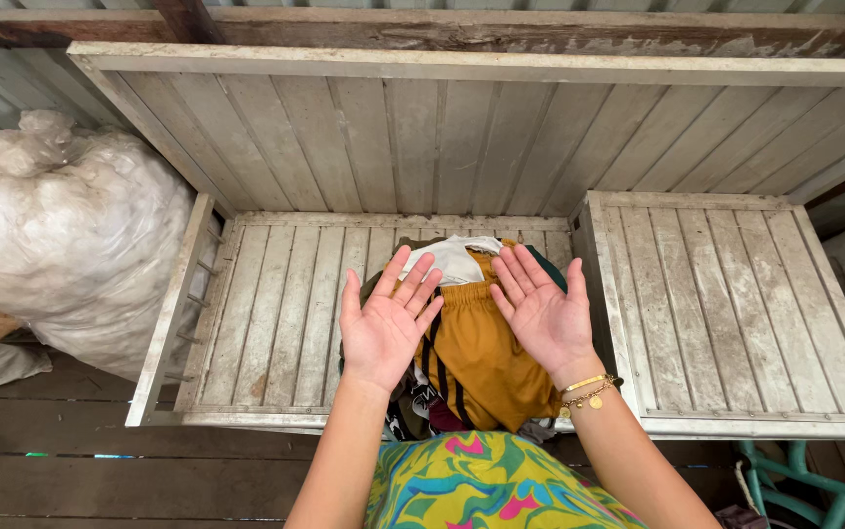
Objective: The person hangs a bra and several pairs of underwear one at a time by hand on a wire clothesline.
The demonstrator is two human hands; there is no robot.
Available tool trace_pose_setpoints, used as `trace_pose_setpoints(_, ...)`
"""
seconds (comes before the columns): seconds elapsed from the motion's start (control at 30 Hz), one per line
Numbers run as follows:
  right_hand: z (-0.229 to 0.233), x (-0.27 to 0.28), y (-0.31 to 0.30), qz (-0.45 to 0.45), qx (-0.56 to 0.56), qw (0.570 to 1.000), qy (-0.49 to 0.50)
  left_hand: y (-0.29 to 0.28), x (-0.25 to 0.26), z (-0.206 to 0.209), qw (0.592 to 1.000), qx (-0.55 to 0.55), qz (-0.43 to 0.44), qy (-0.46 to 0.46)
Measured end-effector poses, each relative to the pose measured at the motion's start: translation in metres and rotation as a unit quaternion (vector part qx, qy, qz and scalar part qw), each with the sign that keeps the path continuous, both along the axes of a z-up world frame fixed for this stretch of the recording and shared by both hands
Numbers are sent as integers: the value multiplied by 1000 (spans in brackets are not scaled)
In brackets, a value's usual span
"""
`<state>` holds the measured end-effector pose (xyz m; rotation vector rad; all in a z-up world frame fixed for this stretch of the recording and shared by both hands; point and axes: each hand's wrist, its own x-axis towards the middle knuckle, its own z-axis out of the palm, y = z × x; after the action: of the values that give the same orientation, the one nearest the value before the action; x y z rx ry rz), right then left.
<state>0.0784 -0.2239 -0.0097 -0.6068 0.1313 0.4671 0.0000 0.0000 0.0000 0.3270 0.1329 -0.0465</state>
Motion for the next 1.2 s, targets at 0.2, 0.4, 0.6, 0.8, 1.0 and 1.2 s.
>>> trace_pose_setpoints(0.2, 4, 1, -5, 11, 13, 1000, -20, -2, -1, 6, 1000, 2, -7, -15)
trace_pose_setpoints(0.4, 9, -1, -6, 13, 12, 1000, -22, -6, 2, 9, 1000, -2, -13, -28)
trace_pose_setpoints(0.6, 10, -2, -8, 32, 16, 998, -46, -4, 2, 5, 993, -28, -33, -108)
trace_pose_setpoints(0.8, 11, -2, -6, 23, 18, 999, -21, 0, 1, 4, 993, -64, -26, -96)
trace_pose_setpoints(1.0, 12, 0, -4, 20, -5, 1000, -22, 1, 1, 7, 998, -3, -12, -56)
trace_pose_setpoints(1.2, 14, 1, -3, 12, -10, 1000, -12, 2, 5, 6, 999, -10, -13, -40)
